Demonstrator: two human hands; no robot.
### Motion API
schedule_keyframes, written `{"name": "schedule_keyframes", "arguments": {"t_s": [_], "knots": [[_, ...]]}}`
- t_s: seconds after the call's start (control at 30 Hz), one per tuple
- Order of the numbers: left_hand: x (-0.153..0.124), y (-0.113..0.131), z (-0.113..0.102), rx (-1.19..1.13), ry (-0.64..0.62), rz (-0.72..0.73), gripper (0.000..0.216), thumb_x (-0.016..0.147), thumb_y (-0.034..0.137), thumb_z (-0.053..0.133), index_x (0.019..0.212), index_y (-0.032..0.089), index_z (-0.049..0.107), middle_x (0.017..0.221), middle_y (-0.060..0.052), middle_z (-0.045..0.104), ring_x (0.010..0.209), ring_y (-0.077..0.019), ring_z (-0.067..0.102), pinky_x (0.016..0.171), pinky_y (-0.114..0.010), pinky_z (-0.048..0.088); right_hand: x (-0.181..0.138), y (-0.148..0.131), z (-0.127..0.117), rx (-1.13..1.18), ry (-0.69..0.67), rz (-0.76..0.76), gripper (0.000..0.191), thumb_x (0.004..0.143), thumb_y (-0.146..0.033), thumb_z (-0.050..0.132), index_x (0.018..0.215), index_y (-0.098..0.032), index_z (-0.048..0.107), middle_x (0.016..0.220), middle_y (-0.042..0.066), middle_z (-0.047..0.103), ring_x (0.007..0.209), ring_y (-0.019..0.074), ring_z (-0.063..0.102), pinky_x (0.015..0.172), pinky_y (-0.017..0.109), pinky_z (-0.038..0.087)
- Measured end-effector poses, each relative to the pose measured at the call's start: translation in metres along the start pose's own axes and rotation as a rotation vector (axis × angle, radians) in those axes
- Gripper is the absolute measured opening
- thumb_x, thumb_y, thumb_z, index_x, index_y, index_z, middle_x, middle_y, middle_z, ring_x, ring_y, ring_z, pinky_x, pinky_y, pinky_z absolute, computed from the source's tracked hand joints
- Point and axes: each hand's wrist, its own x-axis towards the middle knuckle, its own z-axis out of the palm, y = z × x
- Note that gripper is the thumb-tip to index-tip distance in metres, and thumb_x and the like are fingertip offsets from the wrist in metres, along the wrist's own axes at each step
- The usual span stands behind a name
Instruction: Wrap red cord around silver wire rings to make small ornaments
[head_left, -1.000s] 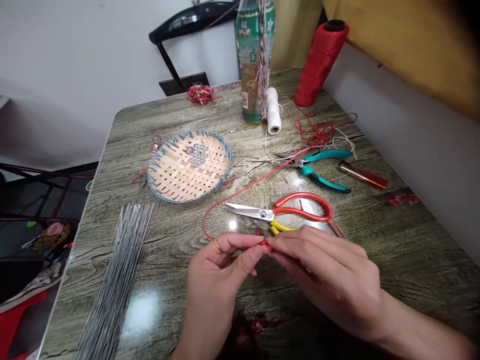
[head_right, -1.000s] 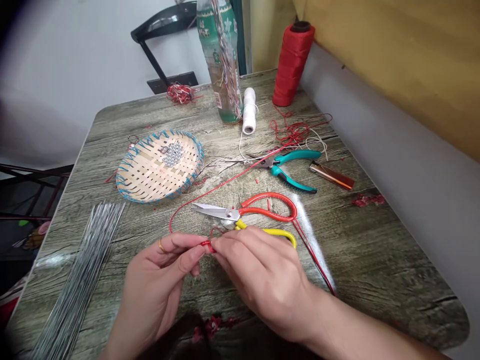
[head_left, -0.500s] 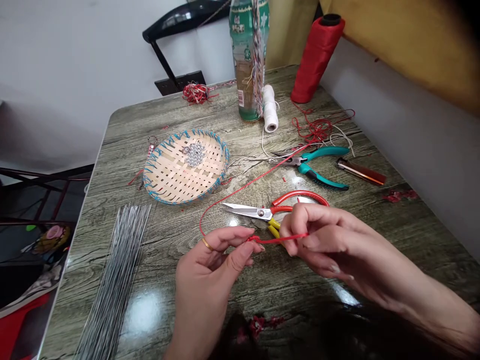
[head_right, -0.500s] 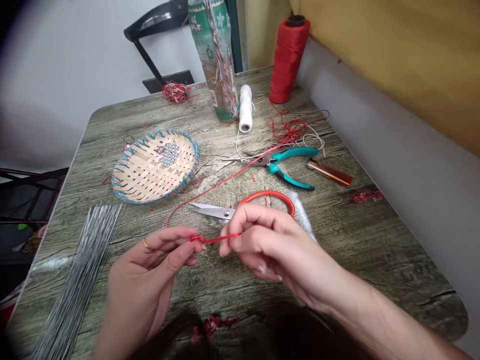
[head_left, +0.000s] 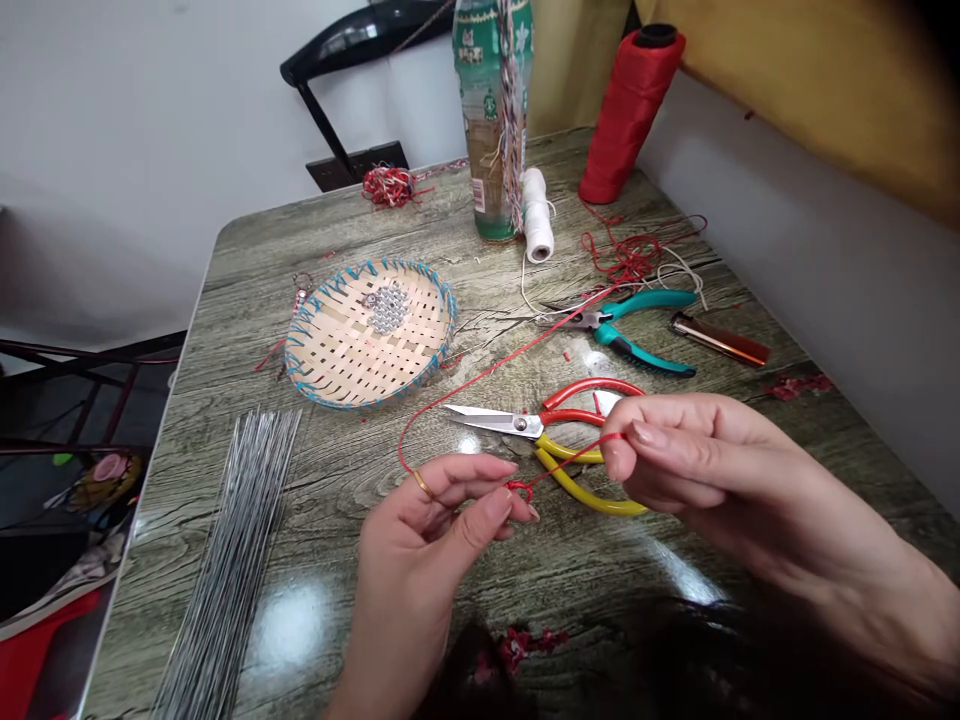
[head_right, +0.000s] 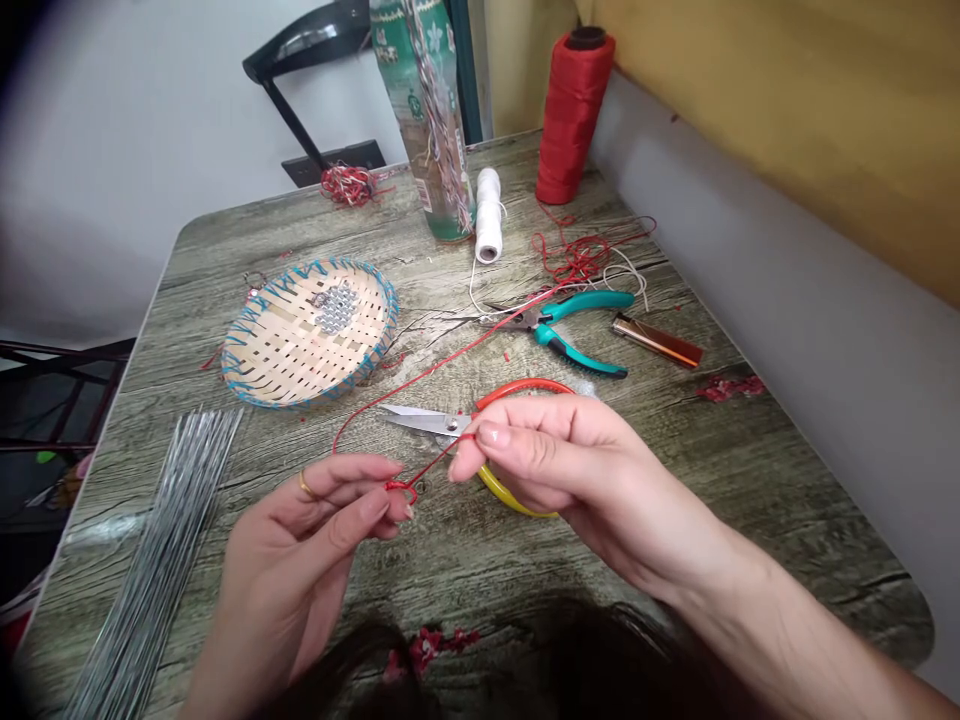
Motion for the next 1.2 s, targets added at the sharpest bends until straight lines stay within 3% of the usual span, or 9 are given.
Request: {"name": "schedule_keyframes", "arguments": {"t_s": [0.13, 0.3, 0.43, 0.57, 0.7, 0.9, 0.97, 1.1, 1.2], "knots": [[-0.003, -0.001, 0.000, 0.026, -0.017, -0.027, 0.006, 0.072, 0.013, 0.070, 0.075, 0.018, 0.071, 0.063, 0.000, 0.071, 0.060, -0.0104, 0.065, 0.058, -0.016, 0.049, -0.002, 0.000, 0.000, -0.019, -0.009, 0.015, 0.022, 0.085, -0.034, 0.057, 0.075, -0.020, 0.070, 0.046, -0.006, 0.025, 0.044, 0.0073, 0.021, 0.041, 0.022, 0.018], [0.000, -0.007, 0.007, 0.082, 0.002, -0.025, 0.006, 0.069, 0.014, 0.072, 0.067, 0.018, 0.069, 0.061, 0.001, 0.071, 0.059, -0.0112, 0.066, 0.058, -0.017, 0.050, -0.008, -0.004, 0.012, -0.191, -0.111, 0.044, 0.021, 0.087, -0.034, 0.055, 0.078, -0.024, 0.071, 0.069, -0.001, 0.060, 0.062, 0.0103, 0.052, 0.055, 0.021, 0.038], [-0.002, -0.010, 0.010, 0.092, -0.029, -0.053, 0.009, 0.065, 0.012, 0.075, 0.064, 0.018, 0.069, 0.060, 0.003, 0.071, 0.057, -0.0096, 0.064, 0.055, -0.015, 0.049, -0.011, -0.006, 0.018, -0.244, -0.195, 0.027, 0.020, 0.089, -0.025, 0.052, 0.081, -0.024, 0.071, 0.069, -0.002, 0.062, 0.067, 0.0105, 0.056, 0.062, 0.020, 0.044], [-0.007, -0.009, 0.009, 0.097, -0.105, -0.069, 0.007, 0.071, 0.014, 0.071, 0.066, 0.018, 0.069, 0.061, 0.002, 0.072, 0.060, -0.0095, 0.065, 0.059, -0.016, 0.050, -0.009, -0.002, 0.011, -0.066, -0.127, 0.041, 0.018, 0.087, -0.030, 0.056, 0.080, -0.020, 0.069, 0.075, -0.001, 0.064, 0.071, 0.0096, 0.057, 0.067, 0.019, 0.045], [-0.007, -0.007, 0.009, 0.096, -0.170, -0.107, 0.006, 0.072, 0.015, 0.071, 0.067, 0.018, 0.069, 0.060, 0.002, 0.072, 0.059, -0.0088, 0.065, 0.059, -0.015, 0.050, -0.007, 0.003, 0.005, -0.051, -0.082, 0.063, 0.023, 0.086, -0.038, 0.057, 0.080, -0.020, 0.070, 0.065, -0.001, 0.059, 0.057, 0.0073, 0.049, 0.052, 0.018, 0.039], [-0.005, -0.008, 0.014, 0.068, -0.153, -0.164, 0.010, 0.067, 0.016, 0.074, 0.059, 0.016, 0.068, 0.054, 0.003, 0.069, 0.053, -0.0073, 0.062, 0.054, -0.013, 0.048, -0.007, 0.000, 0.014, -0.056, -0.139, 0.038, 0.021, 0.086, -0.033, 0.056, 0.076, -0.021, 0.070, 0.072, 0.000, 0.063, 0.067, 0.0099, 0.056, 0.064, 0.021, 0.045], [-0.005, -0.010, 0.013, 0.050, -0.160, -0.155, 0.007, 0.069, 0.016, 0.073, 0.063, 0.017, 0.070, 0.057, 0.003, 0.071, 0.055, -0.0070, 0.063, 0.055, -0.012, 0.048, -0.007, -0.001, 0.013, -0.060, -0.107, 0.013, 0.020, 0.085, -0.033, 0.057, 0.076, -0.021, 0.070, 0.070, 0.000, 0.062, 0.063, 0.0092, 0.055, 0.060, 0.020, 0.043], [-0.004, -0.011, 0.007, -0.016, -0.216, -0.141, 0.006, 0.074, 0.015, 0.070, 0.070, 0.019, 0.071, 0.063, 0.002, 0.073, 0.060, -0.0068, 0.065, 0.058, -0.012, 0.049, -0.004, 0.000, 0.006, -0.002, 0.027, -0.070, 0.023, 0.086, -0.032, 0.056, 0.074, -0.020, 0.071, 0.048, -0.005, 0.036, 0.043, 0.0058, 0.028, 0.041, 0.020, 0.025], [-0.004, -0.008, 0.004, -0.093, -0.262, -0.211, 0.005, 0.075, 0.015, 0.069, 0.073, 0.019, 0.072, 0.064, 0.001, 0.073, 0.060, -0.0062, 0.064, 0.057, -0.011, 0.048, -0.001, 0.001, 0.003, 0.072, 0.028, -0.072, 0.024, 0.088, -0.027, 0.053, 0.074, -0.019, 0.070, 0.046, -0.007, 0.023, 0.042, 0.0061, 0.016, 0.040, 0.022, 0.016]]}}
